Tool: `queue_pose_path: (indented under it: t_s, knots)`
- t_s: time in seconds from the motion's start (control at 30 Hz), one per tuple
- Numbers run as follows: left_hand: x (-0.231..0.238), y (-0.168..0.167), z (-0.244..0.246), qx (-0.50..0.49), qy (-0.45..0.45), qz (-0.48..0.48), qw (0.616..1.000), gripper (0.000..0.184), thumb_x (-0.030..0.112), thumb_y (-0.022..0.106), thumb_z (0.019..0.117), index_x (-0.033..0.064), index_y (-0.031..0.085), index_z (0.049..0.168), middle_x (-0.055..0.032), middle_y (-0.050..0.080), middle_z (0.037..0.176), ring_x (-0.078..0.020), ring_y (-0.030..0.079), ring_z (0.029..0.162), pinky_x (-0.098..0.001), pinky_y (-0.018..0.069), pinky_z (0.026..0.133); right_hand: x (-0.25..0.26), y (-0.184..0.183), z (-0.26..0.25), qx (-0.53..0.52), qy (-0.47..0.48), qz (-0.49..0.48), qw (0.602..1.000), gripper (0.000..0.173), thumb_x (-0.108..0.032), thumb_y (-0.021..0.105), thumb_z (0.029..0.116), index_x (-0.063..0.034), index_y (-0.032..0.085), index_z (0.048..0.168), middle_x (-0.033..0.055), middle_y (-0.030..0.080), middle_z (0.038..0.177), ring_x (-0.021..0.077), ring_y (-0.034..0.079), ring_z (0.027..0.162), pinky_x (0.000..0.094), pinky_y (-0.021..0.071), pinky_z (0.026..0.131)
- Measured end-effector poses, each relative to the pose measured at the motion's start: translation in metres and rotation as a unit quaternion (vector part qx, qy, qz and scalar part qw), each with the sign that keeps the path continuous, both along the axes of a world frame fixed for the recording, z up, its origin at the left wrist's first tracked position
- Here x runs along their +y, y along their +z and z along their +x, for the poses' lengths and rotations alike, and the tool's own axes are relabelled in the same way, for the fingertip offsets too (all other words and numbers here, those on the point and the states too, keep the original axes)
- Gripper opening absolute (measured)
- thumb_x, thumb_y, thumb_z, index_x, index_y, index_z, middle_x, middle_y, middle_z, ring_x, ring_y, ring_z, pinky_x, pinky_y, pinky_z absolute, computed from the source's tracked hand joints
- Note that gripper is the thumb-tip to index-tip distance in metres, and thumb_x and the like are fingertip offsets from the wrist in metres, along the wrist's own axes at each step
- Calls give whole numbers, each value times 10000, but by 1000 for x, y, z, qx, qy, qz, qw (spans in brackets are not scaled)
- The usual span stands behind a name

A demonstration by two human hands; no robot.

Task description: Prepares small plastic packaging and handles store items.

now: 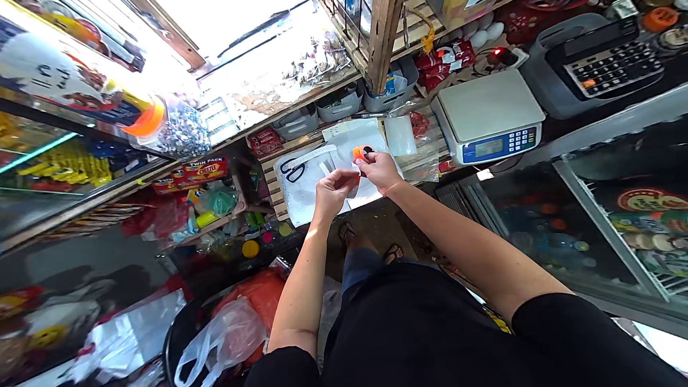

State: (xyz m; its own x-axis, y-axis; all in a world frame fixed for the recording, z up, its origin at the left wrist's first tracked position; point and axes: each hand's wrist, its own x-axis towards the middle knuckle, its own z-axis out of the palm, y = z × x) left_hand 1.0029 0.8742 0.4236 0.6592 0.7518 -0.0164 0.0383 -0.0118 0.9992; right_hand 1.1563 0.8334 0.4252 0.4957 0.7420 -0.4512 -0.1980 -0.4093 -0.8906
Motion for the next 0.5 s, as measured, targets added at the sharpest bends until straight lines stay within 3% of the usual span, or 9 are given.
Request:
queue_pose_path:
  t_s: [0.2,0.3,0.4,0.43,0.5]
  knots:
    - [-7,0,-4,2,-8,-21,1000,161,-79,608,950,2,667,1076,-56,703,1005,-91,681,849,-282,589,804,0,4,2,-9,-7,-10,1000,155,-84,639,999,56,677,1052,146,664,940,181,631,817,375,540,803]
    - [-10,-1,-3,-4,7,-53,999,161,-54,601,960,33,668,1078,-49,693,1104,-89,678,855,-278,584,774,0,5,3,-13,-9,-10,1000,155,-88,640,999,58,674,1035,135,653,909,168,615,781,361,532,777]
    - [-12,-3,-2,-18,19,-50,998,151,-51,631,942,39,680,1053,-71,578,1382,-116,652,1054,-299,580,859,-1,3,3,-12,-10,-9,1000,160,-89,635,1004,62,673,1044,142,654,926,173,615,788,360,535,779]
    - [-12,-4,-1,-28,20,-43,998,146,-57,640,933,34,681,1039,-81,561,1400,-142,630,1125,-318,570,905,-1,3,2,-13,-9,-11,1000,170,-93,637,1003,64,678,1054,154,664,943,187,626,812,379,536,799]
    - [-13,-6,-1,-50,27,-45,997,167,-72,632,932,47,665,1043,-70,584,1376,-144,640,1120,-325,575,903,-2,2,2,-20,-6,-16,1000,187,-106,643,1001,62,683,1070,175,681,978,219,652,863,416,541,841]
